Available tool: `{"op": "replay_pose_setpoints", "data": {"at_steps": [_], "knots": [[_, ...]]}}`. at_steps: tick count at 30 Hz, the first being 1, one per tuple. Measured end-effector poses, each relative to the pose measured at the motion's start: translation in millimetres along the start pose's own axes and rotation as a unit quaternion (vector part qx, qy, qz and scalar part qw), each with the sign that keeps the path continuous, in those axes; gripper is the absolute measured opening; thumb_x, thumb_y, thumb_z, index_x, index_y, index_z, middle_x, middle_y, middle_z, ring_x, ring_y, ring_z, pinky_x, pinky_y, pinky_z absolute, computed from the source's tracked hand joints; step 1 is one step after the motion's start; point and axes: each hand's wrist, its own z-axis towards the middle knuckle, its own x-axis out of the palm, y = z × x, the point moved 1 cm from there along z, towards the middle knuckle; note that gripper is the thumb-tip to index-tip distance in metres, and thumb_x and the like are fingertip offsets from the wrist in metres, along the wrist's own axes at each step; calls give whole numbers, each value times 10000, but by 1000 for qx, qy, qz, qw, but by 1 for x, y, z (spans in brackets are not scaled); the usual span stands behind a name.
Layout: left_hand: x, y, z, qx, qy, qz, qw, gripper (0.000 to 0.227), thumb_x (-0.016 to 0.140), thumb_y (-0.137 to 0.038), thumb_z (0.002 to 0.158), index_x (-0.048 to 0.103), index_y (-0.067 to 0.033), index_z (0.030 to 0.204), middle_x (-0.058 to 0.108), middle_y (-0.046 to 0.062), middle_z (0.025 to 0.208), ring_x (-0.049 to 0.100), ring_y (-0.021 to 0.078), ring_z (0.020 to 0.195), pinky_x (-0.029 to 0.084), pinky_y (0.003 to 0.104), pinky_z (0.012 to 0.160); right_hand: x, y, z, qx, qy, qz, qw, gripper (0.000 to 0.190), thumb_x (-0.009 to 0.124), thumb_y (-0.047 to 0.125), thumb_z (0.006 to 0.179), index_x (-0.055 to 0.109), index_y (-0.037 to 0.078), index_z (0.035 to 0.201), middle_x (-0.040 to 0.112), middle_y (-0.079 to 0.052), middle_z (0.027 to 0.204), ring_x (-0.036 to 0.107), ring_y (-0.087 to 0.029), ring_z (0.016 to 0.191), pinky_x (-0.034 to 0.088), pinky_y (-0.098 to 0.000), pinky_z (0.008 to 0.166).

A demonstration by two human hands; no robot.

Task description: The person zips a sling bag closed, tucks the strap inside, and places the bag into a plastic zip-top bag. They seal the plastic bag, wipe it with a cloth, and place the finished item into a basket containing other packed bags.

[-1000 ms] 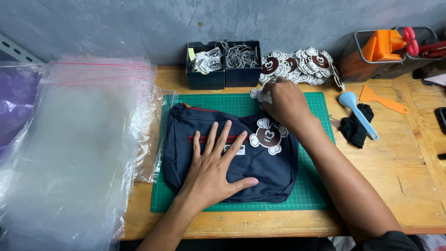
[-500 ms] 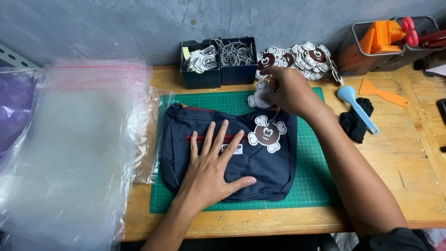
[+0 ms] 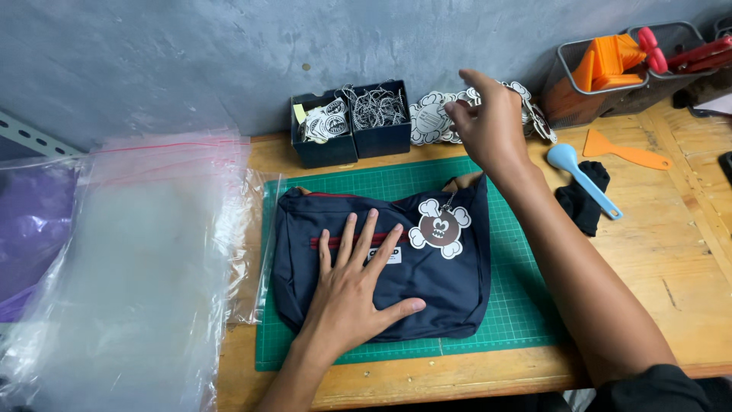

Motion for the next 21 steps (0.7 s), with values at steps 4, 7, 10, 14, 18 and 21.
{"op": "replay_pose_setpoints", "data": {"at_steps": [4,7,10,14,18,21], "knots": [[-1,0,0,-3,4,3,1000,1053,586,-863,1004,313,-275,1833,191,150,1924,143,450,1756,94,764,1316,-22,47,-22,-112,12,-85,990,477,866,124,1068,737,-43,1496,801,-279,1348,853,-348,940,611,-506,861],[-2,2,-1,8,2,-4,1000,891,538,-727,1101,315,-266,1830,206,177,1918,147,474,1755,83,783,1311,-21,91,-65,-80,194,-100,973,566,685,410,1137,691,65,1586,724,-204,1547,725,-436,1337,545,-565,1070],[7,5,-2,-5,-22,-30,999,813,496,-419,1133,240,-99,1835,269,133,1918,192,411,1769,57,695,1372,7,100,-127,-221,318,-72,919,651,514,419,1188,508,0,1686,454,-346,1753,356,-533,1669,268,-649,1336],[25,11,-5,-30,-71,-18,997,801,483,-273,1056,318,71,1761,337,274,1855,293,402,1744,139,630,1410,35,92,-177,-287,260,-131,913,772,374,545,1214,313,58,1810,245,-265,1887,177,-440,1757,118,-575,1418],[21,9,-5,-19,-80,-29,996,808,508,-208,990,399,109,1725,414,344,1789,363,483,1693,221,645,1382,44,81,-183,-295,235,-184,908,803,355,587,1201,266,123,1850,233,-216,1907,201,-378,1761,116,-511,1426],[19,12,-7,-10,-117,-79,990,757,517,-173,997,462,91,1704,481,322,1756,450,480,1653,303,630,1365,46,74,-180,-297,240,-185,905,796,366,571,1200,264,135,1858,249,-214,1903,214,-366,1756,103,-516,1426]]}}
